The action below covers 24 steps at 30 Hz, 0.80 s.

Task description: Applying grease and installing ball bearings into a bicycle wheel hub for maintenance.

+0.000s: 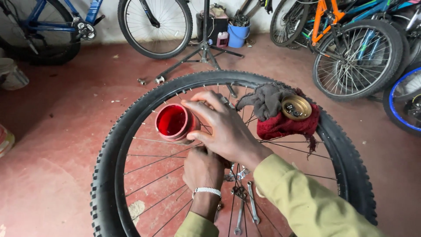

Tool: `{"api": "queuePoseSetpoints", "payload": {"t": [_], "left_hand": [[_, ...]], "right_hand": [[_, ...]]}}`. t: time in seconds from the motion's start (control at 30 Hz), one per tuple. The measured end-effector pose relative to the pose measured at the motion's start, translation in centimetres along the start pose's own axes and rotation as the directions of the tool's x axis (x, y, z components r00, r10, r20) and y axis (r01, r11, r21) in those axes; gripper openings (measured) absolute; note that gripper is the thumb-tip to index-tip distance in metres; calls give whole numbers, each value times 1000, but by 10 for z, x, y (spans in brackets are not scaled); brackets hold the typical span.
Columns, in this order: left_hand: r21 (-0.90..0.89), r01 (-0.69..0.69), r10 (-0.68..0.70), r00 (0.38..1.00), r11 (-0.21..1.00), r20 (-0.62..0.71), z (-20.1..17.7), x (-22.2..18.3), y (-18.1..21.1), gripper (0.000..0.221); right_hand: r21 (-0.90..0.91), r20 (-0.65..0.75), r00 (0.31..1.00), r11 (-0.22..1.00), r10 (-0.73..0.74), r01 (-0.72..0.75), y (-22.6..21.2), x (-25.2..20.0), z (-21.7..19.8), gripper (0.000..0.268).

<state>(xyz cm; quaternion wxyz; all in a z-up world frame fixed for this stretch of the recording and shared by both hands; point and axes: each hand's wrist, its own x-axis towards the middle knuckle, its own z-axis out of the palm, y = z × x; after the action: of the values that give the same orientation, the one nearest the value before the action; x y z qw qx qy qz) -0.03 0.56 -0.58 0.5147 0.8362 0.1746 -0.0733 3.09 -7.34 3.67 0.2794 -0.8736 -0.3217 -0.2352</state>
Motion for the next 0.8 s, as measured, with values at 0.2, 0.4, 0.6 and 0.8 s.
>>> {"api": "queuePoseSetpoints", "payload": {"t": [0.2,0.4,0.6,0.8], "left_hand": [[26,-14,17,993,1000,-118,10,5,-3,44],[7,20,-19,997,1000,-75,7,4,0,46],[14,-57,58,995,998,-81,6,-4,2,46],[54,-94,103,974,994,-202,15,2,-6,39]], "right_hand": [[7,-198,969,989,149,-150,20,-9,-3,43],[-90,-720,543,718,431,-690,93,-89,-47,22],[378,-573,180,453,799,-807,144,-128,-68,25],[389,-565,128,400,815,-830,145,-129,-65,4]]}}
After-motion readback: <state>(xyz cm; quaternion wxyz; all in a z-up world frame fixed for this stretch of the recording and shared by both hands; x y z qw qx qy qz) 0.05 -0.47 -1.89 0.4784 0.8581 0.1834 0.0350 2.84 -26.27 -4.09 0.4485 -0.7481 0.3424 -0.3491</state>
